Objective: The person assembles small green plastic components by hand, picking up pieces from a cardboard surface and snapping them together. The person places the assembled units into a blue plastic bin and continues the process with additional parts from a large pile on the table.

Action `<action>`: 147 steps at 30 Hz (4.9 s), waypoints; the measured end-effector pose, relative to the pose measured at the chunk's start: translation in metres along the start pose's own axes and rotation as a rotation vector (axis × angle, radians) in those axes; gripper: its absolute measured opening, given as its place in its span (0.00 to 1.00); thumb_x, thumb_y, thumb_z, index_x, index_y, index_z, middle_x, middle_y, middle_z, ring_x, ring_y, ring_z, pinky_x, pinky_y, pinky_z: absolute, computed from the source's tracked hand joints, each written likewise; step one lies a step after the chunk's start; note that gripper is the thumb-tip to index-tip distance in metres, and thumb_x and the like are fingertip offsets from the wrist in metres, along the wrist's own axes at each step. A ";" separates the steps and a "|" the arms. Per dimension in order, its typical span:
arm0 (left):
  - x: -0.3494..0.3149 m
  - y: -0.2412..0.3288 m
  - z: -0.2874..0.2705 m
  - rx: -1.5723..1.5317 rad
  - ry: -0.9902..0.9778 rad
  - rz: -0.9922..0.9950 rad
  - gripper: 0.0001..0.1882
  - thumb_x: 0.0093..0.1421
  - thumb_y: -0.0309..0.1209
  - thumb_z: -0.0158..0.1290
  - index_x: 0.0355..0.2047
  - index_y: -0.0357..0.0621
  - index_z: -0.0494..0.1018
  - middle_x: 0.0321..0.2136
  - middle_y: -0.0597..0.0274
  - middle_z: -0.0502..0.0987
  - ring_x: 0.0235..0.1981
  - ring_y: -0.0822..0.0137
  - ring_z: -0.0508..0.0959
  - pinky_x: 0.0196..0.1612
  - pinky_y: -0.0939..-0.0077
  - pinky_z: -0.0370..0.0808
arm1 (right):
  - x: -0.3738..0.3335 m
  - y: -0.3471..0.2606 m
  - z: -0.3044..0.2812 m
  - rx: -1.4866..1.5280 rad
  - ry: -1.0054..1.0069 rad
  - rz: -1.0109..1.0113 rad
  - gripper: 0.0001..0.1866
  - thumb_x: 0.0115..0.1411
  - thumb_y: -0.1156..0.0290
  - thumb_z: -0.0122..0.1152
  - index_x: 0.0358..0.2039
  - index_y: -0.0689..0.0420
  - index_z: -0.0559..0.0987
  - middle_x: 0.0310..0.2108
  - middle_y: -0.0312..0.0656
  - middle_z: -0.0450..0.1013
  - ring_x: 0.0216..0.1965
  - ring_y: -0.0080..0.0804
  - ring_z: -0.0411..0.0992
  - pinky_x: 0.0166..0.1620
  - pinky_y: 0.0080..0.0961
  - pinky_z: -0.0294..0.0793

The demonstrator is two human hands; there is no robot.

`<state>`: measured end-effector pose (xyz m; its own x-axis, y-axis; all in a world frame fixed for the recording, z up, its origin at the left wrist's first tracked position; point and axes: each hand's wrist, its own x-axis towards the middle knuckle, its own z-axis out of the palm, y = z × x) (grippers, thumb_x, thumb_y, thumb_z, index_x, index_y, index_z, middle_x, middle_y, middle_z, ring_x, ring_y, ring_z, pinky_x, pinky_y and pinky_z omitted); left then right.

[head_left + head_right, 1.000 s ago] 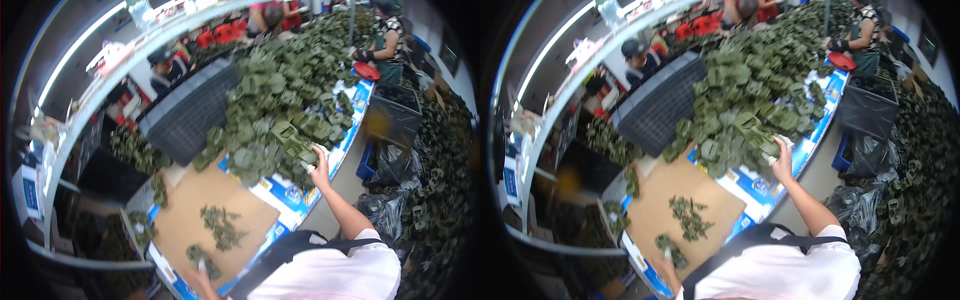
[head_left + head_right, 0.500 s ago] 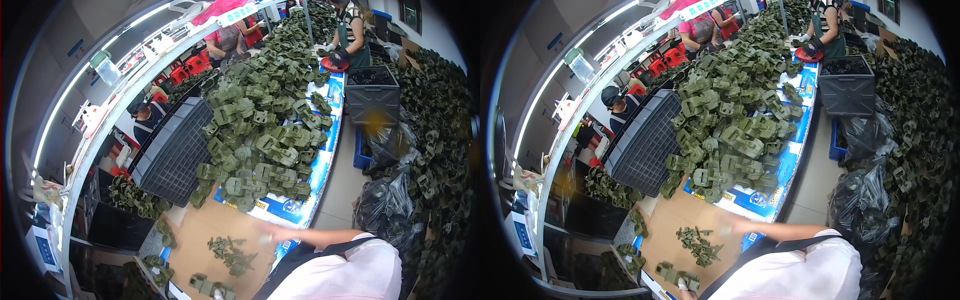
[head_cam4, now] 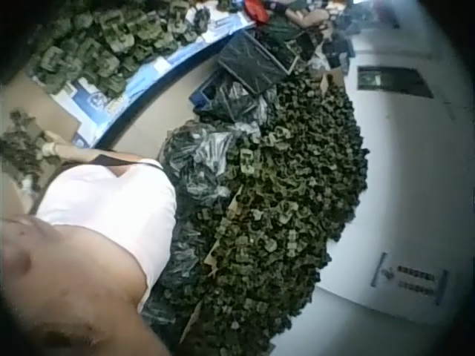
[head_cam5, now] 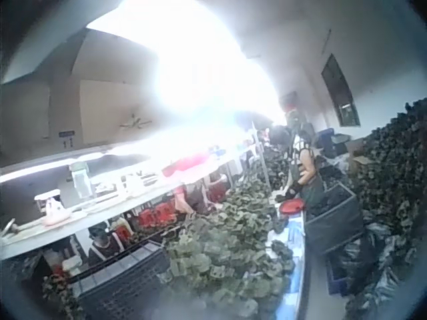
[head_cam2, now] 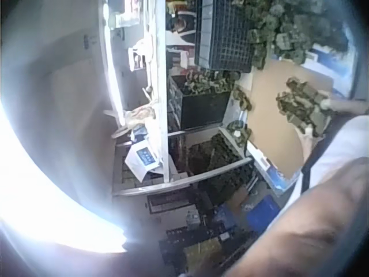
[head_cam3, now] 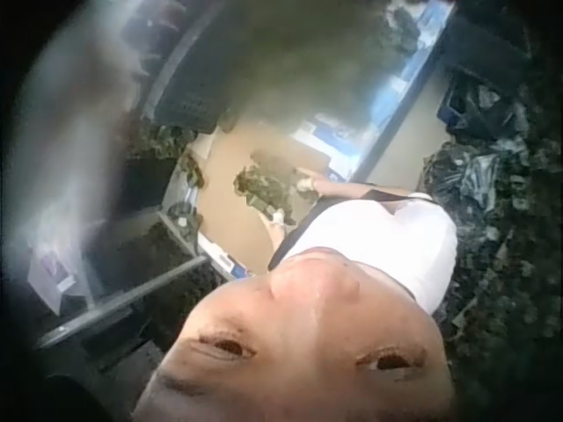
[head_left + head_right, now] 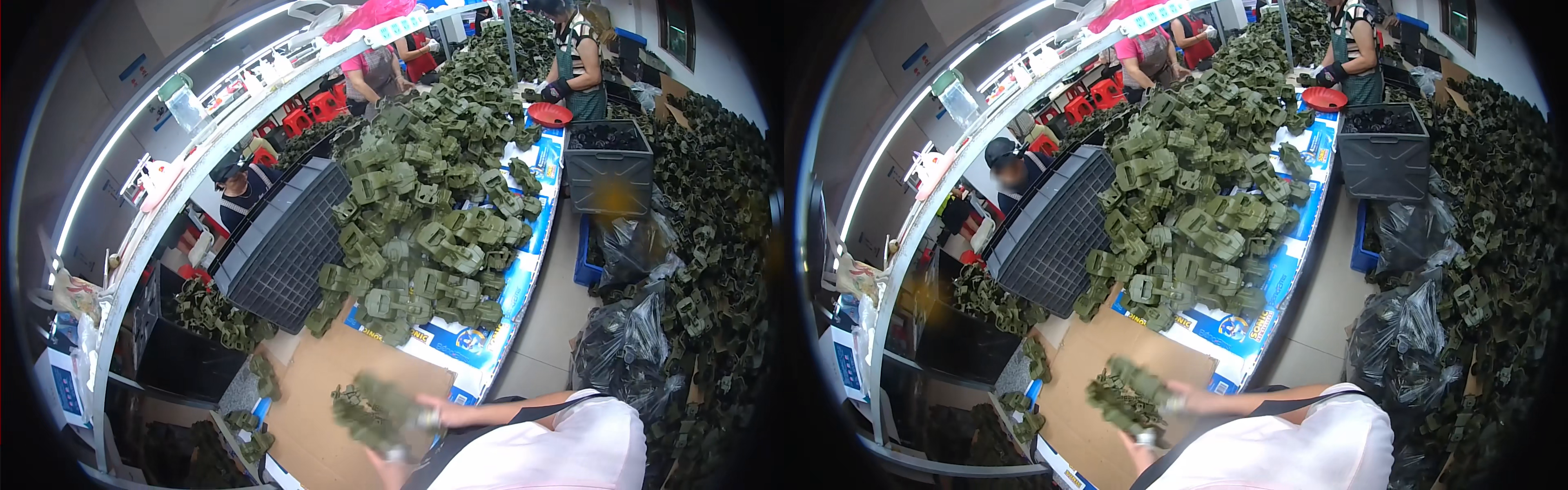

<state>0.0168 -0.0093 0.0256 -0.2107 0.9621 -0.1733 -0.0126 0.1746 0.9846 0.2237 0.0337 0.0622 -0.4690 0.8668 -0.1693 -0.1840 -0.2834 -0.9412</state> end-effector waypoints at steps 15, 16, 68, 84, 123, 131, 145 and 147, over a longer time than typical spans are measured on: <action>0.014 -0.036 -0.129 -0.118 0.162 -0.221 0.23 0.59 0.40 0.45 0.51 0.41 0.61 0.47 0.58 0.68 0.47 0.61 0.66 0.52 0.64 0.61 | 0.136 0.076 0.005 -0.839 -0.002 -0.023 0.34 0.45 0.61 0.60 0.55 0.47 0.61 0.51 0.45 0.59 0.52 0.47 0.58 0.50 0.48 0.60; 0.014 -0.034 -0.129 -0.100 0.149 -0.229 0.23 0.59 0.40 0.46 0.51 0.41 0.61 0.46 0.58 0.68 0.47 0.62 0.66 0.52 0.64 0.61 | 0.163 0.078 0.022 -0.861 -0.117 -0.111 0.34 0.45 0.61 0.60 0.55 0.46 0.62 0.54 0.44 0.57 0.55 0.47 0.55 0.52 0.52 0.57; 0.012 -0.074 -0.120 0.730 0.186 0.104 0.30 0.45 0.17 0.49 0.52 0.45 0.63 0.43 0.53 0.71 0.43 0.60 0.72 0.46 0.71 0.68 | 0.121 0.068 -0.069 -0.966 0.367 -0.182 0.14 0.48 0.82 0.53 0.38 0.56 0.70 0.31 0.45 0.72 0.31 0.43 0.72 0.35 0.31 0.69; 0.107 -0.086 0.135 -0.603 -0.133 -0.638 0.57 0.48 0.39 0.60 0.61 0.52 0.24 0.52 0.48 0.60 0.44 0.62 0.71 0.39 0.74 0.73 | 0.038 0.073 -0.045 0.032 0.583 -0.036 0.11 0.56 0.78 0.50 0.40 0.59 0.65 0.33 0.42 0.71 0.31 0.26 0.71 0.36 0.20 0.69; 0.017 0.022 -0.025 0.109 -0.585 -0.287 0.34 0.46 0.26 0.62 0.53 0.43 0.59 0.44 0.60 0.71 0.44 0.72 0.70 0.45 0.76 0.69 | 0.050 0.038 -0.009 -0.978 -0.325 -0.418 0.22 0.36 0.87 0.50 0.35 0.58 0.75 0.29 0.49 0.71 0.29 0.47 0.72 0.33 0.36 0.73; 0.013 0.011 -0.034 0.135 -0.708 -0.367 0.40 0.47 0.27 0.61 0.58 0.44 0.53 0.50 0.60 0.66 0.51 0.69 0.65 0.51 0.74 0.65 | 0.030 0.066 0.002 -0.988 -0.247 -0.442 0.23 0.36 0.86 0.50 0.36 0.56 0.75 0.29 0.48 0.70 0.28 0.45 0.72 0.30 0.35 0.72; 0.037 -0.014 -0.049 -0.786 -0.007 -0.524 0.28 0.51 0.50 0.53 0.43 0.40 0.68 0.35 0.55 0.75 0.34 0.62 0.76 0.37 0.68 0.75 | 0.104 0.126 -0.059 -1.141 0.078 -0.167 0.09 0.51 0.74 0.57 0.33 0.56 0.67 0.27 0.51 0.71 0.30 0.49 0.71 0.31 0.36 0.68; 0.032 -0.020 -0.040 -0.814 0.067 -0.557 0.26 0.51 0.50 0.52 0.40 0.40 0.70 0.32 0.55 0.75 0.31 0.61 0.77 0.34 0.67 0.76 | 0.089 0.073 -0.043 -0.936 0.017 -0.070 0.10 0.51 0.76 0.57 0.34 0.57 0.67 0.24 0.50 0.71 0.26 0.49 0.71 0.28 0.36 0.68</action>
<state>-0.0284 0.0096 0.0011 -0.0246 0.7680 -0.6400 -0.7900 0.3774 0.4832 0.2057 0.1073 -0.0341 -0.4689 0.8775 -0.1005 0.5616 0.2084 -0.8008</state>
